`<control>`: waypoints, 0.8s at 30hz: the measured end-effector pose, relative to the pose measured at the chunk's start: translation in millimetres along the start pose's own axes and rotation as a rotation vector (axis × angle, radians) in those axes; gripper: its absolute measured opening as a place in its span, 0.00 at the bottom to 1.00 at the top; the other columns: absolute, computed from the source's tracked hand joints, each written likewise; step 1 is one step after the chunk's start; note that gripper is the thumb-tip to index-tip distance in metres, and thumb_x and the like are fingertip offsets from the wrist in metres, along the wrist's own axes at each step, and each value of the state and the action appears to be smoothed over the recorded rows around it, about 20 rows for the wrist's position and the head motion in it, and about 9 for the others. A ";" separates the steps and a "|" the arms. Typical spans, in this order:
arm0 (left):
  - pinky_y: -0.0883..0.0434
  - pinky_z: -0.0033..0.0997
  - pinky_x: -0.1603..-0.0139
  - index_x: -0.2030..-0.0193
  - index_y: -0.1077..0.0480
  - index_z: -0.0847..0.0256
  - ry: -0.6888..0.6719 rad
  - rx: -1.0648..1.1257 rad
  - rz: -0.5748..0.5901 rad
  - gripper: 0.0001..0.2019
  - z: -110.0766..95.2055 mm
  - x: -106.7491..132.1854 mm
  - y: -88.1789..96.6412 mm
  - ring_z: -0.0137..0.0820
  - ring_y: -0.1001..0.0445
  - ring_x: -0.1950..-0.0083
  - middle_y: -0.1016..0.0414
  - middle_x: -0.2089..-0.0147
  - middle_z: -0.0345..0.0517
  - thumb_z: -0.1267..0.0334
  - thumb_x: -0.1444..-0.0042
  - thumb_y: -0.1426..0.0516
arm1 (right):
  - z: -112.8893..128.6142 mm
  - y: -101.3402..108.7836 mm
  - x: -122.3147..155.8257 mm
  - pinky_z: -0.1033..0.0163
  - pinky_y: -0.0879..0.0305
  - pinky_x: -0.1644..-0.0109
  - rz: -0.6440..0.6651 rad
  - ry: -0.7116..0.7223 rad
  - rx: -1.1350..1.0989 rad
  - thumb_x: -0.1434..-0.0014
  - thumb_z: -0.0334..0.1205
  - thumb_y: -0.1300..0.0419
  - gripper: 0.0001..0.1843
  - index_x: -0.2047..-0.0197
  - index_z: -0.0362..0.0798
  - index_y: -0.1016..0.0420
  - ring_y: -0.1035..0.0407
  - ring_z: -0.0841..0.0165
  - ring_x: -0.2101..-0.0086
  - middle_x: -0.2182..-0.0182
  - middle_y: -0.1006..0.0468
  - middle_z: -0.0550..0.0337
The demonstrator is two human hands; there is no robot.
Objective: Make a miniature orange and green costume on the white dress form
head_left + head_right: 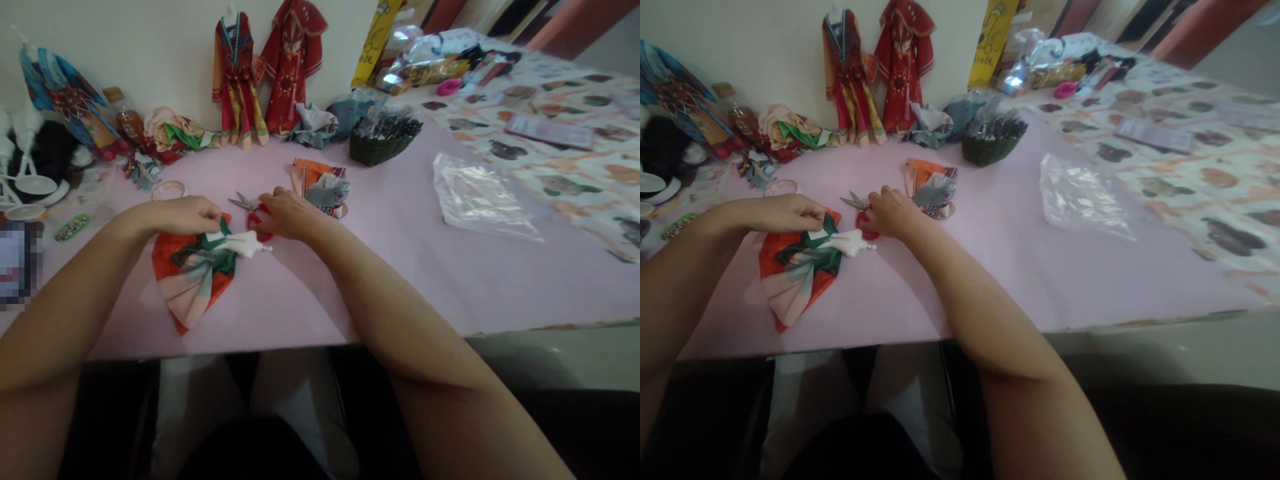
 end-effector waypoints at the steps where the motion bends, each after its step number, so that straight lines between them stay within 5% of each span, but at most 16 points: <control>1: 0.37 0.30 0.66 0.78 0.32 0.58 0.003 -0.007 -0.003 0.08 1.0 -0.4 0.0 0.31 0.36 0.72 0.32 0.74 0.40 0.61 0.50 0.44 | 0.3 0.3 0.1 0.56 0.37 0.44 0.001 0.002 0.003 0.30 0.50 0.41 0.30 0.34 0.37 0.30 0.29 0.51 0.45 0.44 0.26 0.35; 17: 0.43 0.28 0.70 0.78 0.33 0.60 -0.002 0.005 -0.088 0.10 -6.8 10.1 8.3 0.27 0.41 0.74 0.39 0.77 0.38 0.61 0.48 0.42 | -1.7 -1.6 -2.1 0.55 0.36 0.43 0.007 0.008 -0.002 0.30 0.51 0.40 0.31 0.34 0.36 0.30 0.30 0.49 0.44 0.44 0.26 0.35; 21: 0.50 0.26 0.76 0.76 0.30 0.61 -0.038 0.228 -0.123 0.11 -1.3 19.5 10.3 0.24 0.45 0.78 0.42 0.79 0.37 0.59 0.47 0.40 | -8.8 -2.9 -3.3 0.54 0.36 0.43 0.000 0.016 -0.034 0.30 0.48 0.42 0.27 0.36 0.37 0.28 0.29 0.50 0.45 0.46 0.24 0.36; 24: 0.54 0.24 0.79 0.76 0.29 0.60 -0.077 0.489 -0.193 0.12 7.6 24.6 5.7 0.22 0.48 0.81 0.44 0.81 0.36 0.57 0.46 0.39 | -12.5 4.3 -0.6 0.48 0.37 0.40 -0.130 0.046 -0.064 0.30 0.43 0.43 0.22 0.40 0.37 0.25 0.30 0.48 0.45 0.48 0.23 0.35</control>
Point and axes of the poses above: each hand's wrist, its own x-axis away from the middle knuckle, its own y-axis out of the back of the hand, z = x × y, the point moved 3 cm from there along -x, towards the middle knuckle
